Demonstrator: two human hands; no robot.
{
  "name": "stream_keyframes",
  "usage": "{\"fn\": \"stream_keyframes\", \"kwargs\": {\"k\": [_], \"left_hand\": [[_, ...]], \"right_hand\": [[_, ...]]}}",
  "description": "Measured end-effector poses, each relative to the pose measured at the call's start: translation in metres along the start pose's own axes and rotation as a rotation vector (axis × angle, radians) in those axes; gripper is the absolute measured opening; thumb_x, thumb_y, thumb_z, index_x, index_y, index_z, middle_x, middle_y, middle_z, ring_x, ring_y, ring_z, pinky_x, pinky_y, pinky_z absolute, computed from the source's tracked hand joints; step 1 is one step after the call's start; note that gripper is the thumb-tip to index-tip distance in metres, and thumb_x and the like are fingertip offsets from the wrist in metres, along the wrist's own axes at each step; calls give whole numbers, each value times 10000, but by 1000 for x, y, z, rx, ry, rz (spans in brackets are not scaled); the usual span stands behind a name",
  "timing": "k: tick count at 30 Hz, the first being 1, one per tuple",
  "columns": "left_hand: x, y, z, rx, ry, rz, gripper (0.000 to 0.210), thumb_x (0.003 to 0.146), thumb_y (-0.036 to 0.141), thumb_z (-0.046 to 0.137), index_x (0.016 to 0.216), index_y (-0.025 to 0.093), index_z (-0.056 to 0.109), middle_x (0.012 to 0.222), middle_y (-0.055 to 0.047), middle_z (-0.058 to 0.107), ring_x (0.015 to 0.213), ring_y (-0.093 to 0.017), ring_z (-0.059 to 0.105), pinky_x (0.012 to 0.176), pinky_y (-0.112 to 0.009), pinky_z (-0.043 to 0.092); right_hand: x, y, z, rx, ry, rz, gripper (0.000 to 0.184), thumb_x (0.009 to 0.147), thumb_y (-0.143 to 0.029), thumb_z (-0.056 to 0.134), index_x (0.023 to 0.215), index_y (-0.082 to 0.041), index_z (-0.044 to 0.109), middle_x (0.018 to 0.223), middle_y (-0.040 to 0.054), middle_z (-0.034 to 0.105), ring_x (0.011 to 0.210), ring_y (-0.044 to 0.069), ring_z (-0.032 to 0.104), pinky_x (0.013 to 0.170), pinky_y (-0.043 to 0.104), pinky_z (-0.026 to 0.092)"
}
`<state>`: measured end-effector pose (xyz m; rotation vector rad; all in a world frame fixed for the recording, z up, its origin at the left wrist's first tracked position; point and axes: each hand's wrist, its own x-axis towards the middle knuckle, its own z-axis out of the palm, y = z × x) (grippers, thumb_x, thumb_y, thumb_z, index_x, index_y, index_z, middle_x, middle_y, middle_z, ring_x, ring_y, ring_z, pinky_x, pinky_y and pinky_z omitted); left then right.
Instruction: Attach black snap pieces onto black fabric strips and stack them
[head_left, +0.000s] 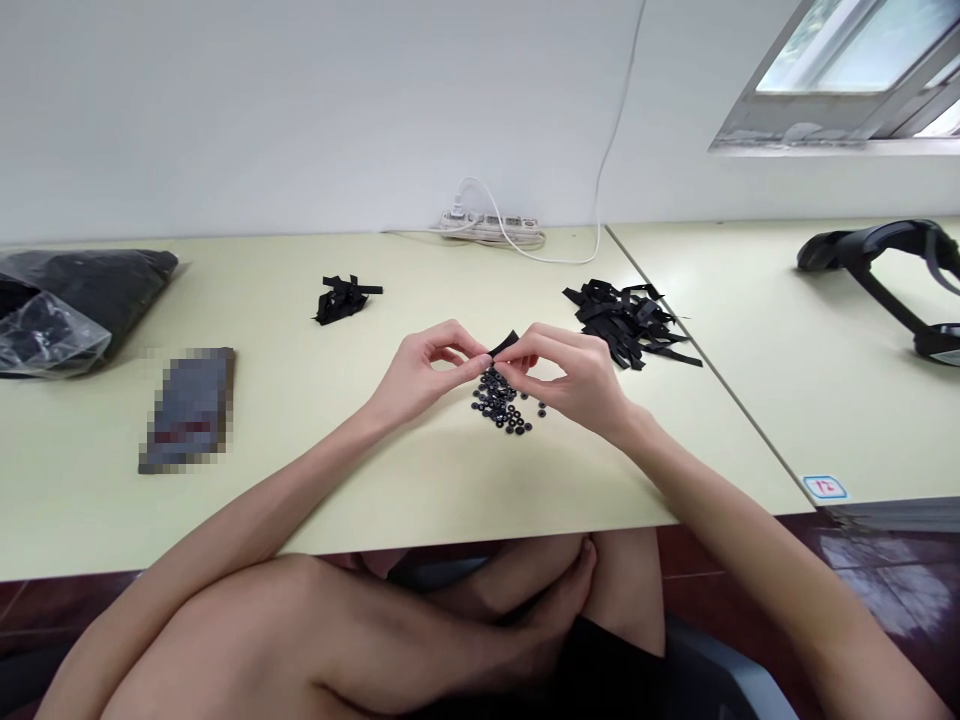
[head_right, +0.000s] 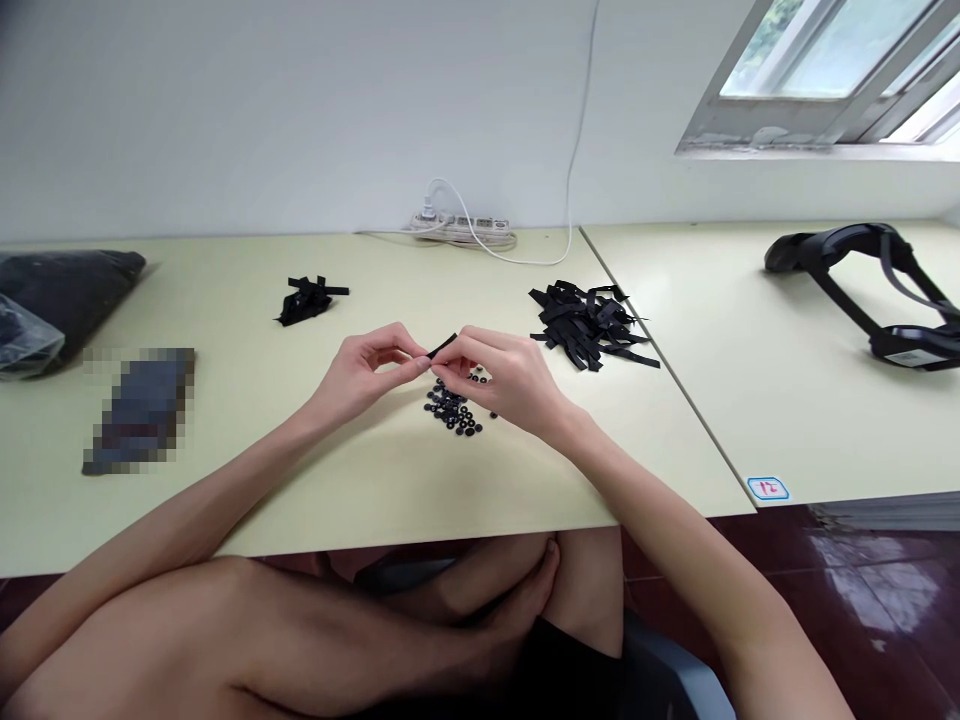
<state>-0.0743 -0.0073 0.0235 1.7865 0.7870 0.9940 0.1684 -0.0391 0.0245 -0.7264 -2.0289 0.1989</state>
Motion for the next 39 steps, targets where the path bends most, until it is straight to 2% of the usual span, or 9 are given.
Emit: {"fn": "stream_keyframes", "kwargs": {"k": [5,14,26,29,32,39], "left_hand": [[0,-3,0,17,19,69,260,975,499,900,969,241,868,1001,-40,781,930,-159,737,880,-315,629],[-1,-3,1,44,23,93,203,994,448,885,986,245,875,994,-35,771,925,-148,732,868,-304,625],[0,-6,2,32,12,33,178,993,450,882,1032,278,902,1037,-39,789,959,-158,740,892,-316,610],[-1,-5,2,29,13,26,190,990,452,879,1042,270,898,1061,-48,794,981,-168,744,912,-330,617],[-1,-4,2,38,21,36,194,987,448,876,1036,261,892,1067,-54,796,985,-174,744,919,-339,629],[-1,-1,2,54,7,40,252,979,507,883,1026,259,889,1062,-55,791,963,-173,733,895,-329,618]], "right_hand": [[-1,-4,6,-54,95,-27,143,1077,-184,745,947,-228,788,806,12,769,687,147,722,612,291,564],[-3,-4,9,-13,122,36,131,1058,-182,739,943,-242,761,825,9,763,694,147,693,638,309,596],[-2,1,6,5,37,124,97,1058,-208,713,969,-246,712,903,4,752,736,142,696,693,309,615],[-2,0,6,49,-4,194,41,1068,-218,695,1069,-247,724,958,8,753,773,142,716,720,308,631],[-2,1,6,85,-59,253,96,1093,-255,670,1156,-248,742,1032,27,764,837,150,736,747,313,644],[0,5,5,197,-71,313,98,1084,-311,710,1023,-234,714,1008,24,767,820,146,716,733,312,634]]}}
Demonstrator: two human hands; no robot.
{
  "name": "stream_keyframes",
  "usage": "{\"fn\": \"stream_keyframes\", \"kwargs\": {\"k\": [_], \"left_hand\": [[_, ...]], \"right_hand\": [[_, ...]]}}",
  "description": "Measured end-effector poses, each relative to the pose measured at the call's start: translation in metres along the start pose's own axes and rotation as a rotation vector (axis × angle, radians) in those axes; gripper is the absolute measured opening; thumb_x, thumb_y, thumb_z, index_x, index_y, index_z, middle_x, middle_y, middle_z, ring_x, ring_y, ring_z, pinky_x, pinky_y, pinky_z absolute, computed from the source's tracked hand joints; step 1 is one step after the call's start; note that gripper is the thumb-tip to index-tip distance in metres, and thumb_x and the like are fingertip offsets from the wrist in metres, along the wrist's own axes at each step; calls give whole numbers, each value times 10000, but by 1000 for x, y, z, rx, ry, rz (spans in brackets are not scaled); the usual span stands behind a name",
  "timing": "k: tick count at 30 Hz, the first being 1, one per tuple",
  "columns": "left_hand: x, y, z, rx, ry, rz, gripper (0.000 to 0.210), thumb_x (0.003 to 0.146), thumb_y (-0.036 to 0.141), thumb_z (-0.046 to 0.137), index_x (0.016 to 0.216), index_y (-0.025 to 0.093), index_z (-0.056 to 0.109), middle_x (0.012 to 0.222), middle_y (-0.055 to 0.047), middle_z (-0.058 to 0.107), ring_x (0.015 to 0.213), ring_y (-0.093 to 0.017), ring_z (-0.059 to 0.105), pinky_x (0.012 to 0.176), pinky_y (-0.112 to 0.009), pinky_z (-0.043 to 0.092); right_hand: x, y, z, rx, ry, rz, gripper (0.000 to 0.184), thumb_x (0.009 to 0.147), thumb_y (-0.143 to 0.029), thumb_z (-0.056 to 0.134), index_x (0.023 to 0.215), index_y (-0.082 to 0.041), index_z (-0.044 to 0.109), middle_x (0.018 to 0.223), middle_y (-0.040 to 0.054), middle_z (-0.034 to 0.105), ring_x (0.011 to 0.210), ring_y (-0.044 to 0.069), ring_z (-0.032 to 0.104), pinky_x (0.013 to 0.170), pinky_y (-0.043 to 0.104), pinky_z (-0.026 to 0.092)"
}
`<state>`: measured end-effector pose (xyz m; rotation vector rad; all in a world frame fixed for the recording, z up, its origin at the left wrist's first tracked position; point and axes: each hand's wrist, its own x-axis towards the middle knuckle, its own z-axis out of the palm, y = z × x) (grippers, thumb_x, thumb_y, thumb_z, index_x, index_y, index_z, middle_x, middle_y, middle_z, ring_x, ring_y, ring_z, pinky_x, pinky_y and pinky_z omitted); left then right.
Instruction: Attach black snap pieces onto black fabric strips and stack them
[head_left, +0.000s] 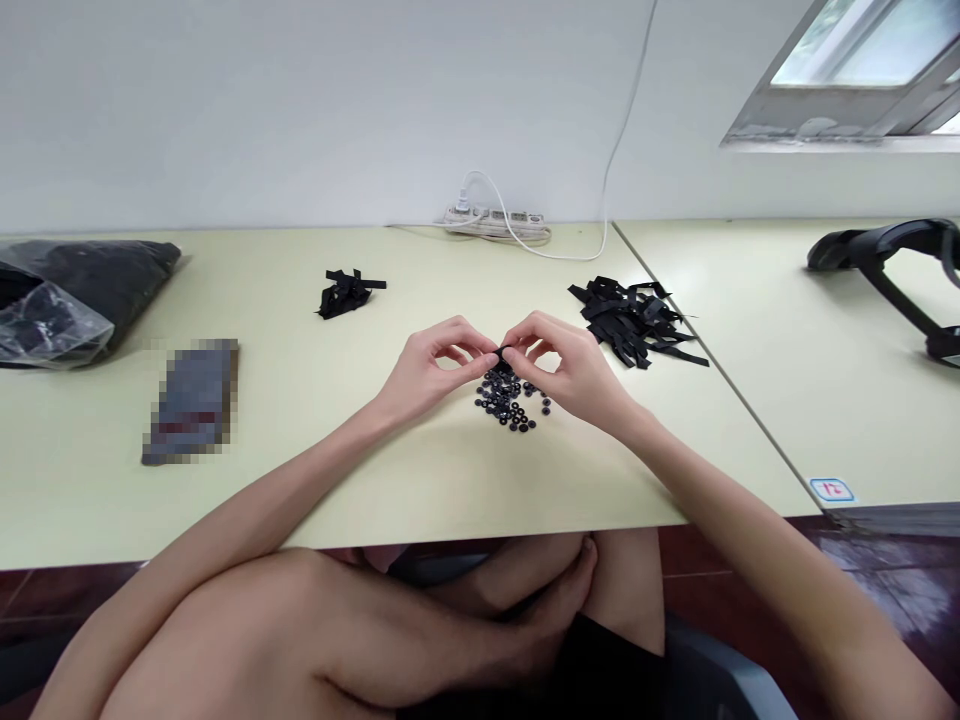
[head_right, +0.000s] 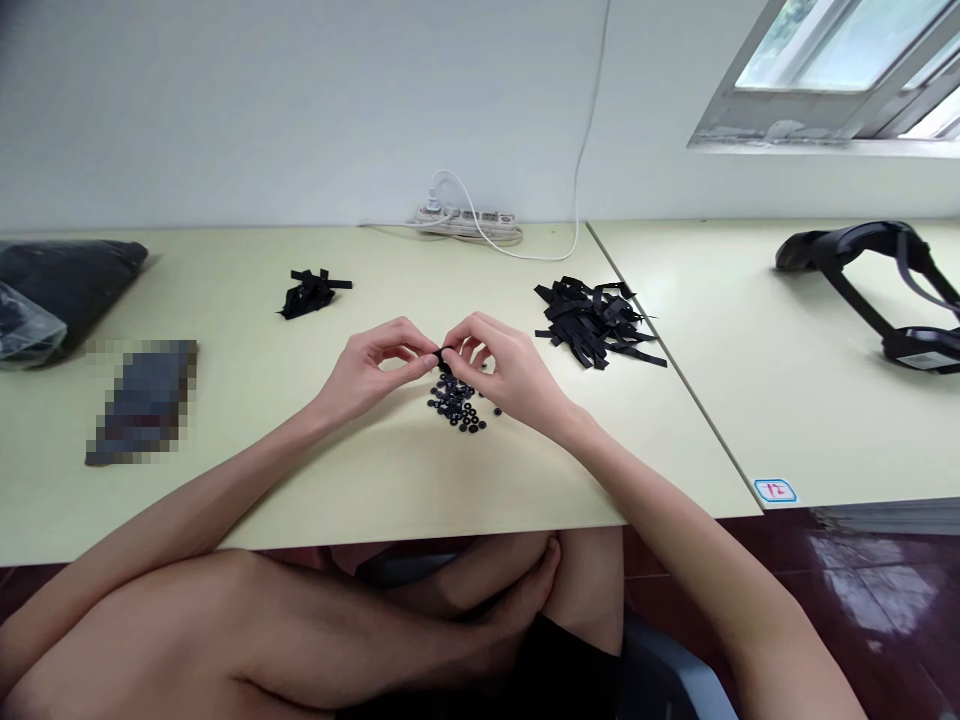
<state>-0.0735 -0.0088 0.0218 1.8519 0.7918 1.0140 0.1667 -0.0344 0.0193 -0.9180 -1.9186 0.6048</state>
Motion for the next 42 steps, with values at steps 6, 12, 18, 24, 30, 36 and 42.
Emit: {"fn": "stream_keyframes", "kwargs": {"k": [6,12,18,24,30,36,42], "left_hand": [[0,0,0,4,-13,7,218,982,471,881,995,254,875,1051,-45,784,945,-161,726,875,-317,598],[0,1,0,30,-20,8,217,1002,467,855,988,250,864,1057,-49,786,944,-166,728,870,-324,601],[0,0,1,33,-32,4,195,1005,442,842,982,249,857,1059,-47,784,951,-165,731,874,-324,605],[0,1,0,0,-45,-15,216,990,463,852,971,248,857,1044,-48,787,946,-168,739,871,-326,609],[1,4,1,-51,-63,-52,235,975,465,859,943,232,850,1032,-57,783,942,-180,741,857,-333,599],[1,5,0,-80,-75,-75,245,960,464,858,926,222,841,1024,-61,777,931,-182,734,850,-338,606],[2,1,0,-74,-83,-75,216,942,432,871,906,223,833,1004,-47,741,917,-171,720,844,-335,608]], "right_hand": [[0,0,1,45,-19,34,101,1058,-314,730,1003,-232,709,954,15,760,811,156,706,770,342,636],[0,-2,1,71,-45,48,99,1058,-308,718,995,-240,681,955,12,757,823,159,708,757,333,618],[2,-10,-5,69,-175,138,143,1103,-348,664,1006,-242,661,920,14,753,808,168,697,694,308,546],[0,-13,-8,56,-238,163,197,1141,-356,605,991,-239,657,798,-17,690,729,151,629,664,294,475],[1,-8,-7,188,-240,172,244,1141,-413,643,977,-235,671,780,-27,637,715,140,587,661,290,476],[3,-7,-5,288,-249,183,387,1124,-577,686,939,-238,658,760,-46,582,683,126,516,657,292,461],[2,-3,-3,278,-265,185,333,1141,-502,663,941,-235,661,772,-43,569,707,132,505,657,295,424]]}}
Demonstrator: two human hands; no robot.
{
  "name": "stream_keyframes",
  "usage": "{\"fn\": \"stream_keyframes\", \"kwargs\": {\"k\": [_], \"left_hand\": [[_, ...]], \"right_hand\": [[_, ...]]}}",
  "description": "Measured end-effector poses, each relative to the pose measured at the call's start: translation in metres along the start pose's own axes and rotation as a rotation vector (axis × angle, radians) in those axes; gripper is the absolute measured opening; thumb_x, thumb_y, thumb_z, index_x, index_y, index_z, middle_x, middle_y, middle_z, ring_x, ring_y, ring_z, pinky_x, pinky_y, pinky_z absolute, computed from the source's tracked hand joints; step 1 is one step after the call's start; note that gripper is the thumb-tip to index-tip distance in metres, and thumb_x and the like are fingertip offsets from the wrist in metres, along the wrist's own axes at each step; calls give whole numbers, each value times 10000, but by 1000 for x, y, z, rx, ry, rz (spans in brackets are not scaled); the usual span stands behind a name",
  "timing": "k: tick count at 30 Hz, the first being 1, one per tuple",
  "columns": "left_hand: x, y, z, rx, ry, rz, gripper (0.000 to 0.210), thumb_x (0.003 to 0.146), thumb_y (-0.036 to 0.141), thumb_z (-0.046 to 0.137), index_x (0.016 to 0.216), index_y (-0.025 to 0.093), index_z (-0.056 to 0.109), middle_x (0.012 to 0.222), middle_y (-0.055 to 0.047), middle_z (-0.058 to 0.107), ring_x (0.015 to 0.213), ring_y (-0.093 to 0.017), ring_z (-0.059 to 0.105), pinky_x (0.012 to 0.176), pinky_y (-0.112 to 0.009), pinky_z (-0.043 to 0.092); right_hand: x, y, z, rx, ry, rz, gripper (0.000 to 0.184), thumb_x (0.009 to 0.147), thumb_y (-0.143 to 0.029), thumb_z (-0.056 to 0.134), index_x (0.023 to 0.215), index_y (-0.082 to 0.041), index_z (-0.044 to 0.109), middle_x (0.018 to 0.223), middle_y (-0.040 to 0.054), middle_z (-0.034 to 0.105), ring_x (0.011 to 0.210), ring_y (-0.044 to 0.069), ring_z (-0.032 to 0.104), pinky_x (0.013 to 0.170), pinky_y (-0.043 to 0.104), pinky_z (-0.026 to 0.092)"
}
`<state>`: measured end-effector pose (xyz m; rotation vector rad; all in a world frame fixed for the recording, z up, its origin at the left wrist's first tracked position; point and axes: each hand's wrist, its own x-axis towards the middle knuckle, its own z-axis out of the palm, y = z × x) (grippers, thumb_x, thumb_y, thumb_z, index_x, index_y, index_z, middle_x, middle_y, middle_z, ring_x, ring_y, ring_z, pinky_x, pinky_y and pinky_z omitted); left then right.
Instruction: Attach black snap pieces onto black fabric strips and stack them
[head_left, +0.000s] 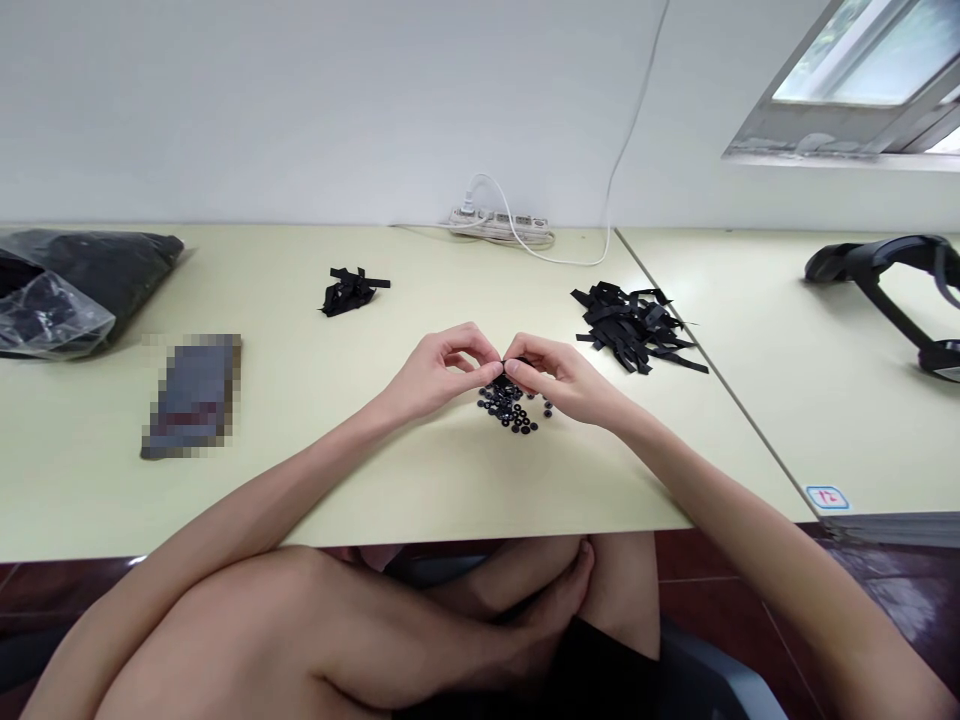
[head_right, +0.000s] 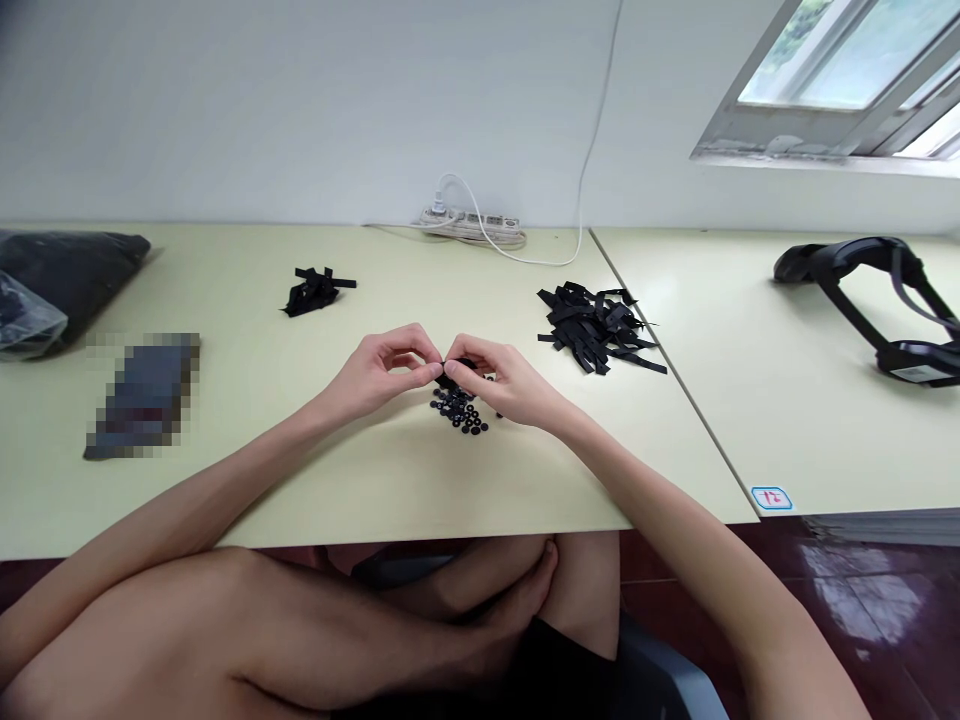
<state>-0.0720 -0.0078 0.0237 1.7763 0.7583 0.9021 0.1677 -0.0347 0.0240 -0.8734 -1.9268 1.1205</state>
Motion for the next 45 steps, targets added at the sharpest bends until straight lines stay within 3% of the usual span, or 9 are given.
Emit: {"fn": "stream_keyframes", "kwargs": {"k": [12,23,26,29,34,37,40,42,45], "left_hand": [[3,-4,-1,-109,4,-44,366,947,580,881,965,219,819,1032,-56,790,954,-186,721,849,-336,609],[3,-7,1,-200,-23,-46,337,939,498,915,984,200,764,1060,-43,727,993,-162,695,888,-292,599],[5,-9,1,-213,-7,-50,346,947,498,906,990,197,740,1006,-28,718,946,-151,706,869,-289,605],[6,-10,1,-231,-3,-55,356,953,503,901,1004,198,725,998,-25,725,934,-147,721,855,-282,612],[5,-9,0,-260,21,-67,379,947,517,914,998,201,710,969,-13,725,887,-131,721,836,-268,618],[5,-9,0,-255,53,-85,391,924,521,933,985,202,715,953,-15,733,893,-138,723,830,-268,624],[6,-11,1,-260,89,-103,394,900,518,951,996,201,738,988,-36,769,944,-162,745,831,-278,634],[6,-12,1,-275,107,-104,377,898,504,955,1025,202,767,1028,-52,797,973,-174,760,841,-288,644],[6,-13,1,-286,114,-77,338,904,479,951,1063,212,820,1087,-56,809,962,-168,761,844,-294,660]], "right_hand": [[2,1,1,140,41,25,387,1170,-536,621,916,-244,607,754,-33,609,712,142,545,703,316,489],[2,-3,-1,128,111,54,417,1148,-584,637,907,-244,660,739,-26,594,710,157,524,722,344,434],[2,-4,-2,205,127,49,426,1189,-520,527,915,-237,686,786,0,630,743,171,563,795,366,481],[3,-3,-2,249,128,35,298,1154,-387,548,967,-234,722,803,-3,650,731,166,577,789,362,499],[6,7,0,185,238,19,187,1109,-336,565,1031,-252,713,887,9,710,825,182,672,837,377,568],[8,15,0,85,426,-28,118,1088,-333,587,1133,-281,683,1042,30,748,959,203,714,876,391,605],[7,17,1,-163,602,-153,111,1062,-254,614,1157,-296,654,1170,47,739,1068,217,706,949,415,605],[4,14,3,-297,593,-244,110,1073,-224,596,1132,-294,657,1158,54,728,1059,227,699,947,429,604],[1,10,9,-409,473,-323,97,1074,-244,648,1154,-296,666,1152,60,730,1021,240,695,903,440,618]]}}
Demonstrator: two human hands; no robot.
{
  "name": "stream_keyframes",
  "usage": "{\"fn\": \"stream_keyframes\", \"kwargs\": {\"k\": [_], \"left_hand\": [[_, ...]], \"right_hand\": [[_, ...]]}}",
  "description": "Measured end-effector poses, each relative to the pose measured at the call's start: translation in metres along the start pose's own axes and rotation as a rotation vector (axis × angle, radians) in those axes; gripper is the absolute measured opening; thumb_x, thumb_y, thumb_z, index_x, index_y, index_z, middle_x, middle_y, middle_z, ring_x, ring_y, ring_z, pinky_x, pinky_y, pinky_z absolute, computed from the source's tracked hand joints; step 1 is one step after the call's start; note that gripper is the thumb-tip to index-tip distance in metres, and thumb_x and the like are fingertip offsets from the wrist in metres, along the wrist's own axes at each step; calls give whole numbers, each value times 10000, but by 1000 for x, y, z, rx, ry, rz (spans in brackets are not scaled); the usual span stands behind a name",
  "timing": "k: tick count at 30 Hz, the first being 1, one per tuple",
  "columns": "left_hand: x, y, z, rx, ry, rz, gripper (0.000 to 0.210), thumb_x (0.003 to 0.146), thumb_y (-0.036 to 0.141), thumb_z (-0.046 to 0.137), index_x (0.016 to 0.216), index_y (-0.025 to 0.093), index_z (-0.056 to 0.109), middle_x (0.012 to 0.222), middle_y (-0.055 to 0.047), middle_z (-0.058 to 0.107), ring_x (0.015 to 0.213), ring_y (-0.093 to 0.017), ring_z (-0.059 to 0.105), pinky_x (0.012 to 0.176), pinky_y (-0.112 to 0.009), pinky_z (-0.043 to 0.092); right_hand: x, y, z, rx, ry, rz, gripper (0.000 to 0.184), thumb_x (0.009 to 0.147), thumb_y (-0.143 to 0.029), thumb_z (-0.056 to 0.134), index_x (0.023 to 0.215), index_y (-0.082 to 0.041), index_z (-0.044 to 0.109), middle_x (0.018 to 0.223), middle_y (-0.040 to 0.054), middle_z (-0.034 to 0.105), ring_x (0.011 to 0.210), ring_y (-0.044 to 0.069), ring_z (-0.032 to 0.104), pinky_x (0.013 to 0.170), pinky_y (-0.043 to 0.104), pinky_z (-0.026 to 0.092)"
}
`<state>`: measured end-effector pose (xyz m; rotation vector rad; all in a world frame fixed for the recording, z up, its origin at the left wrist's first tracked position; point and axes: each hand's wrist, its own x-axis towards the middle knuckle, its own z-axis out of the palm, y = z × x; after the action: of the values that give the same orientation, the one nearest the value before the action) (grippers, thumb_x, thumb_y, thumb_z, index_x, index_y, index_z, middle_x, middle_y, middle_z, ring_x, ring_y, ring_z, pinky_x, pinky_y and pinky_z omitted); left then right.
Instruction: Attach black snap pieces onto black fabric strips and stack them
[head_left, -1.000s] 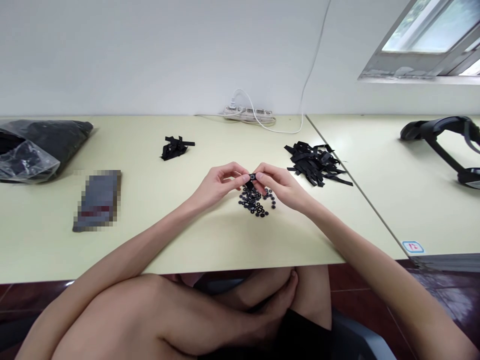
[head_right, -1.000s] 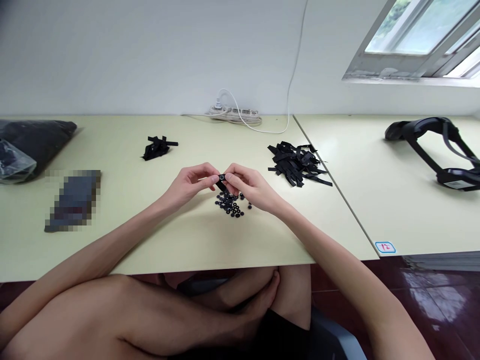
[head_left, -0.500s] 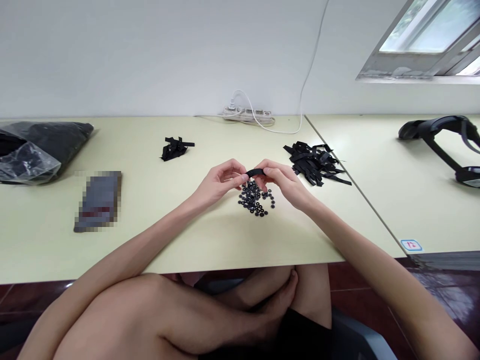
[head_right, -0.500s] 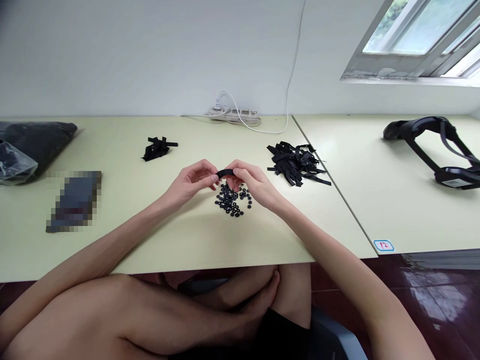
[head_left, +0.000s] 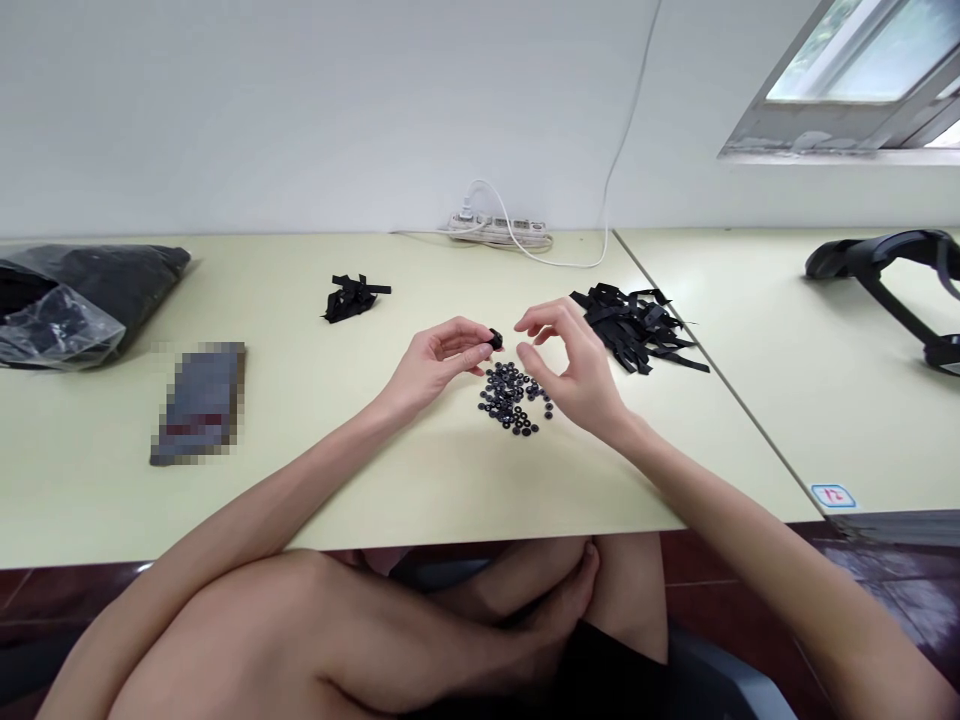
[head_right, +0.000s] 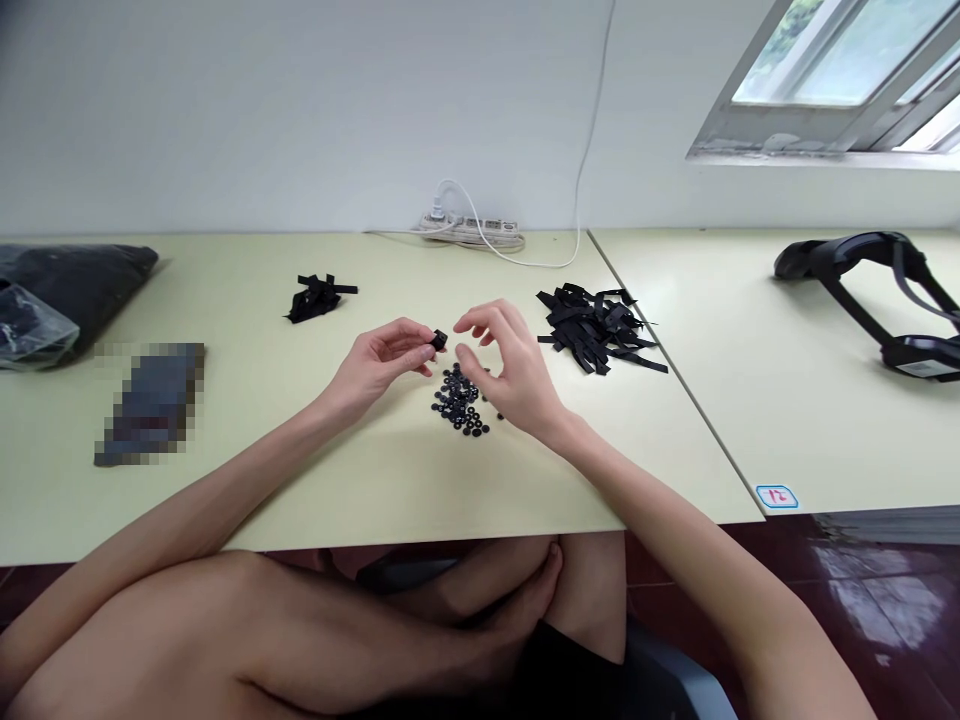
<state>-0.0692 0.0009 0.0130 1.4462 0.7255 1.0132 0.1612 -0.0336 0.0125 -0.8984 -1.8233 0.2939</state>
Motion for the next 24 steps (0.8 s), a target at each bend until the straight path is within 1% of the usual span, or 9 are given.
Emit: {"fn": "stream_keyframes", "kwargs": {"k": [3,5,8,11,13,15,18,21,24], "left_hand": [[-1,1,0,35,-10,32,281,922,454,936,1066,225,858,1122,-54,808,971,-165,756,860,-300,670],[-1,1,-1,54,-16,44,250,935,437,927,1068,233,871,1124,-55,815,997,-172,760,877,-304,674],[-2,1,-1,52,-31,39,253,934,438,930,1084,242,876,1127,-57,827,1033,-187,773,887,-315,677],[-2,2,0,35,-31,24,289,902,451,960,1068,235,866,1112,-56,829,1025,-195,781,897,-335,679],[-2,2,0,35,-27,14,306,885,454,976,1051,227,857,1100,-56,830,1017,-197,781,921,-354,679],[-2,3,0,47,-28,8,318,874,456,985,1043,221,852,1091,-58,831,1023,-202,781,956,-375,675],[-2,3,0,72,-31,-1,333,869,465,985,1044,220,844,1092,-60,827,1029,-211,781,983,-399,669],[-3,4,0,100,-23,-1,327,880,464,964,1058,228,825,1178,-67,819,1050,-215,780,982,-398,663],[-4,5,0,134,2,15,320,882,443,952,1080,239,806,1278,-70,790,1080,-207,759,962,-366,658]], "right_hand": [[-4,-3,5,-31,-58,-20,145,1059,-280,723,1192,-295,665,1180,61,744,1003,239,709,887,443,632],[-5,-4,7,-17,-67,8,142,1055,-295,739,1179,-292,670,1153,53,764,991,235,729,855,431,641],[-4,-5,6,74,-73,89,122,1045,-324,760,1125,-284,676,1095,34,794,946,220,765,831,414,668],[-2,-7,3,193,-79,175,169,1026,-358,802,1097,-278,670,1061,25,804,918,208,796,882,415,706],[-1,-8,2,248,-77,209,192,1022,-378,812,1103,-276,671,1054,26,806,940,213,813,922,421,721],[-1,-8,2,272,-64,223,185,1030,-386,802,1108,-275,676,1063,30,808,973,218,823,948,425,728],[-1,-8,2,271,-35,221,140,1036,-350,786,1100,-270,691,1069,30,806,985,214,825,966,422,729],[0,-9,0,266,-19,241,110,1034,-332,777,1084,-273,699,1074,32,801,1003,217,822,996,438,727],[1,-11,-1,291,-18,286,122,1027,-345,779,1081,-278,693,1083,32,801,1031,225,824,1033,463,725]]}}
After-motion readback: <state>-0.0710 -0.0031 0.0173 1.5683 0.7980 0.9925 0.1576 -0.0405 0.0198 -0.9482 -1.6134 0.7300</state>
